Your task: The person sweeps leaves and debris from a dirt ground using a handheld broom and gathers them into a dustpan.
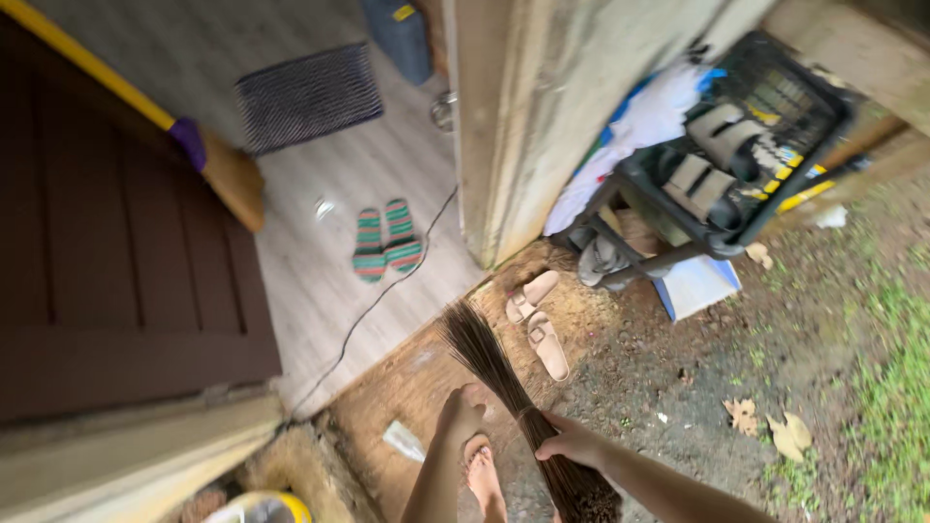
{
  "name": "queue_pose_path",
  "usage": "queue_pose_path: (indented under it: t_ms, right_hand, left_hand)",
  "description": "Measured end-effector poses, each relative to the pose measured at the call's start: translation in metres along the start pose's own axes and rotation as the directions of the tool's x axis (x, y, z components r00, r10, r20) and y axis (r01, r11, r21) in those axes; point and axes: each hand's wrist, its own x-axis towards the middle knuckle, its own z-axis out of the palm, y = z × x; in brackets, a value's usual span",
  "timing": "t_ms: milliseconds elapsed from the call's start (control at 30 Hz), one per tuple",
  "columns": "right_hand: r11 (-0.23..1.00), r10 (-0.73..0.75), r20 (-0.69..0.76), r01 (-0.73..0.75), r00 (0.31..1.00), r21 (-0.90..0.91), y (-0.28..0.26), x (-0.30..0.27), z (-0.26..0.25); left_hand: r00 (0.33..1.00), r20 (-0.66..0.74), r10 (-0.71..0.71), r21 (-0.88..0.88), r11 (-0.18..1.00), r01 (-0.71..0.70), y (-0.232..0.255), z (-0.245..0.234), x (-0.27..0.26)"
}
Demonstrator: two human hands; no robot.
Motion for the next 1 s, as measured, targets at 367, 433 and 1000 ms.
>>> queue_pose_path:
  t_ms: [367,433,1000]
  right_hand:
    - [-0.138,-0.098,0.128,0.114,0.987,-0.984,-0.066,0.02,0.023]
    - [-0.363,-0.12,0.195,0.14,0.973,-0.921,-0.087,0.032,0.029]
    - [-0.75,-0.435,0.296,-0.16,0.85,-0.642,-0.161,0.301,0.075]
  left_hand:
    - [0.882,-0.214,-0.419,-0.158,0.906,0.392,-0.129,0.057,-0.075]
    - [0.839,-0.176,-0.515,-0.18,0.854,0.487,-0.151,0.059,-0.081]
    - [0.881,-0.106,-0.461,0.27,0.839,0.472,-0.346,0.173,0.054]
